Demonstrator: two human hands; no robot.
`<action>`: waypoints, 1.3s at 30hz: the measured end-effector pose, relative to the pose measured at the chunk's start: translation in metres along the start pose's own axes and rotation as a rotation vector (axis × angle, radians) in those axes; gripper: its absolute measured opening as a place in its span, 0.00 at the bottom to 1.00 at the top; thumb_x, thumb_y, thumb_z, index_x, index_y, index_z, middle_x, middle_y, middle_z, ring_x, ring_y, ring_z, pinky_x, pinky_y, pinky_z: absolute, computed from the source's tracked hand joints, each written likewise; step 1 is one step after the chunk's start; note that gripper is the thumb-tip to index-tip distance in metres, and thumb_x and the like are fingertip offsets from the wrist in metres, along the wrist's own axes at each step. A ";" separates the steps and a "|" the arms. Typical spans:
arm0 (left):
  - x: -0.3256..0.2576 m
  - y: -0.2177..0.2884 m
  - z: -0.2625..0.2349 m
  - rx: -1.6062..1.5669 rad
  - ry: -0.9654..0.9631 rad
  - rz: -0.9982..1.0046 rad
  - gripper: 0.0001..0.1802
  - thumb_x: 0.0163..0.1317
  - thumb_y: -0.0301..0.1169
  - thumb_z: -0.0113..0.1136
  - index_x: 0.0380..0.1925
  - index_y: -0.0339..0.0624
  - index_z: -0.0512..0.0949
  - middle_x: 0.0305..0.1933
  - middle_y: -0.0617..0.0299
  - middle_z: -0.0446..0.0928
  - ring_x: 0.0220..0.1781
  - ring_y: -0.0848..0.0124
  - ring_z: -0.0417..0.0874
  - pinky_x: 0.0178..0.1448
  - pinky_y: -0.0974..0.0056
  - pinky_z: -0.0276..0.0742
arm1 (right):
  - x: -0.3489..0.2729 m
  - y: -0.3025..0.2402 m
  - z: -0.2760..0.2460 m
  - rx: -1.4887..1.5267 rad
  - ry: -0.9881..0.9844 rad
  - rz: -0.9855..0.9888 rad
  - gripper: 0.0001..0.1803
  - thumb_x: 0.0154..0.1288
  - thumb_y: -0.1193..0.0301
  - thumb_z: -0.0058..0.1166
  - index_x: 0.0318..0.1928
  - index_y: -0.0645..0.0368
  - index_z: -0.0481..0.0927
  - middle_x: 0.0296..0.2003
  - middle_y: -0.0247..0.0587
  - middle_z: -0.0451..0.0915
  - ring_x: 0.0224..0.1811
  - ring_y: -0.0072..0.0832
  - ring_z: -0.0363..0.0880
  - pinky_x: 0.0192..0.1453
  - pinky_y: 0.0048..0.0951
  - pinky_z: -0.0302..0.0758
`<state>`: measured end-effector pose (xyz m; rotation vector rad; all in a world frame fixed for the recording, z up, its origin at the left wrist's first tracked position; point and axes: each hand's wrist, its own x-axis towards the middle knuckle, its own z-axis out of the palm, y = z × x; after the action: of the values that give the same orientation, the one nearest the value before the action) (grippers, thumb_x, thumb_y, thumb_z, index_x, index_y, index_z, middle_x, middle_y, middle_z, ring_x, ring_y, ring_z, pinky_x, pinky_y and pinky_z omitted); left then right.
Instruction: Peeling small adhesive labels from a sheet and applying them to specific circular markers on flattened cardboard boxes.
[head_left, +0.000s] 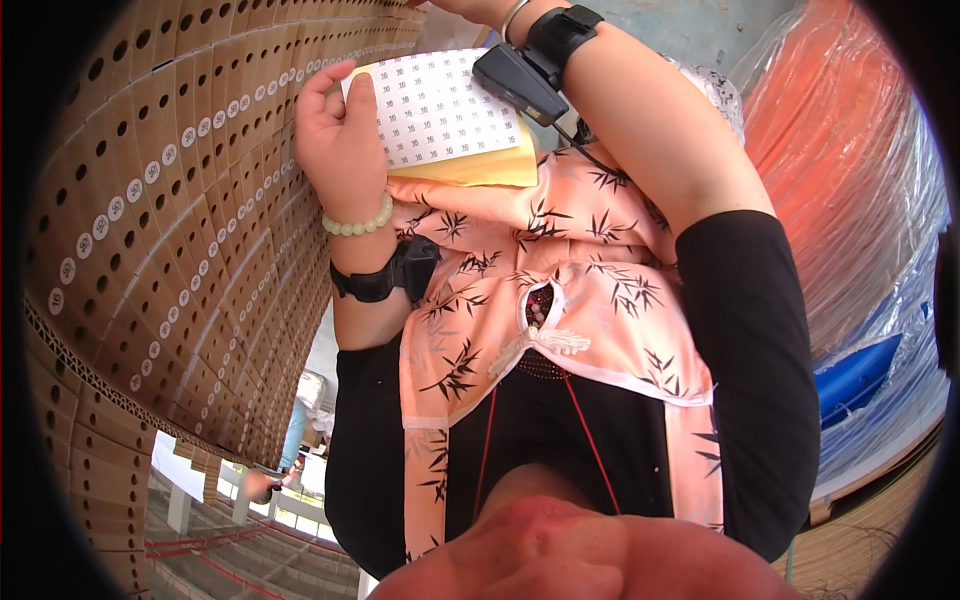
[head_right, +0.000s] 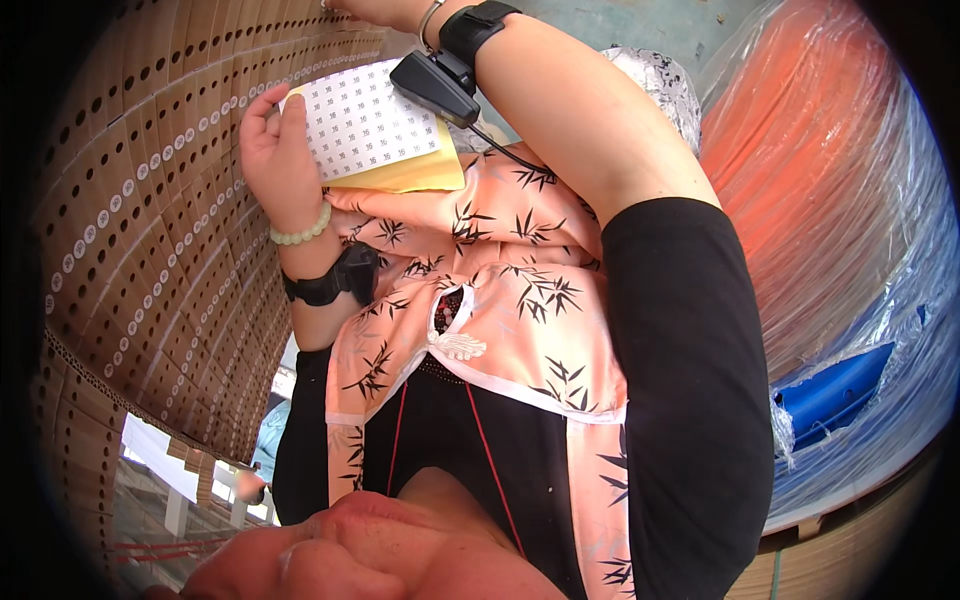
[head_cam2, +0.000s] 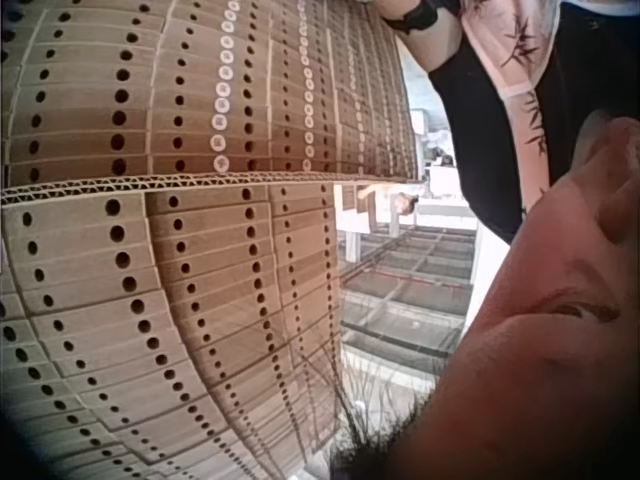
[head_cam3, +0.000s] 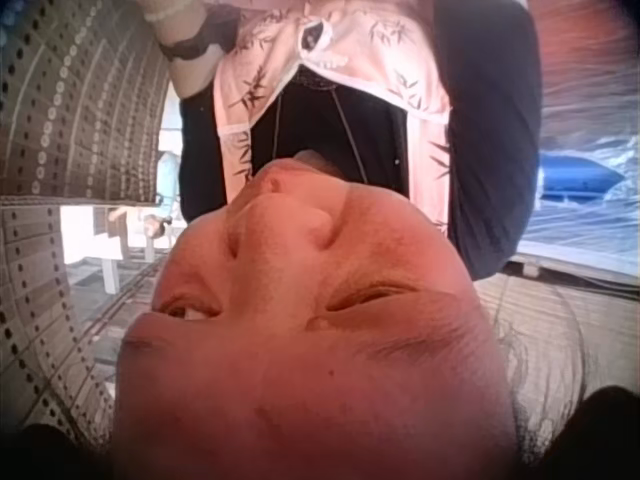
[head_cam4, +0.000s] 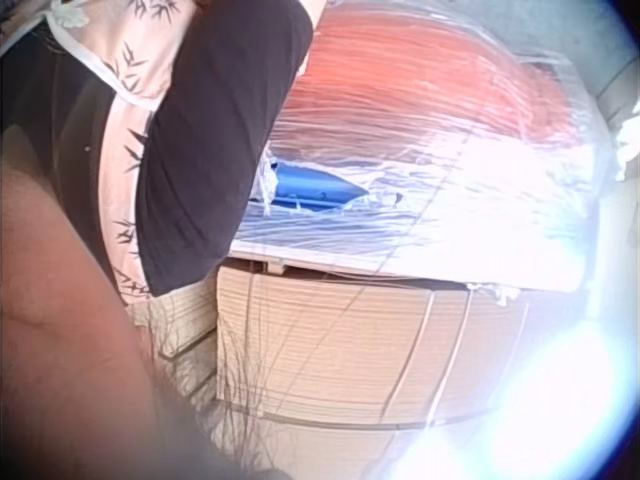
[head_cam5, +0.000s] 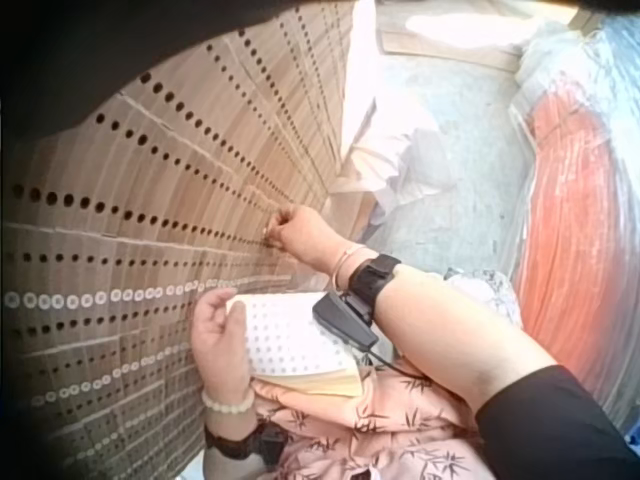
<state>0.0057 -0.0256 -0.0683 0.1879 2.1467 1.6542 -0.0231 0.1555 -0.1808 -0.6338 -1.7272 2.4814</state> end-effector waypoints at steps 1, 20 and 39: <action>0.000 -0.001 -0.001 -0.017 0.000 0.004 0.10 0.65 0.23 0.54 0.45 0.32 0.72 0.34 0.56 0.81 0.34 0.77 0.79 0.38 0.74 0.75 | 0.000 0.001 0.002 -0.007 0.001 -0.012 0.06 0.59 0.74 0.54 0.27 0.63 0.77 0.21 0.34 0.76 0.23 0.21 0.72 0.30 0.24 0.70; 0.004 -0.002 -0.003 0.015 -0.037 0.006 0.09 0.66 0.23 0.53 0.45 0.33 0.72 0.35 0.57 0.81 0.34 0.78 0.79 0.39 0.75 0.75 | -0.003 -0.007 0.008 -0.245 0.102 -0.090 0.07 0.56 0.71 0.57 0.28 0.62 0.80 0.22 0.41 0.79 0.26 0.26 0.76 0.35 0.30 0.74; 0.004 -0.003 -0.002 -0.001 -0.049 0.003 0.09 0.66 0.23 0.53 0.45 0.32 0.72 0.36 0.56 0.81 0.35 0.77 0.80 0.39 0.75 0.76 | -0.003 -0.011 0.001 -0.165 0.007 -0.036 0.07 0.57 0.72 0.56 0.30 0.64 0.80 0.22 0.35 0.78 0.26 0.22 0.73 0.34 0.26 0.72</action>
<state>0.0018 -0.0267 -0.0716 0.2299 2.1101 1.6355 -0.0231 0.1584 -0.1694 -0.6154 -1.9377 2.3274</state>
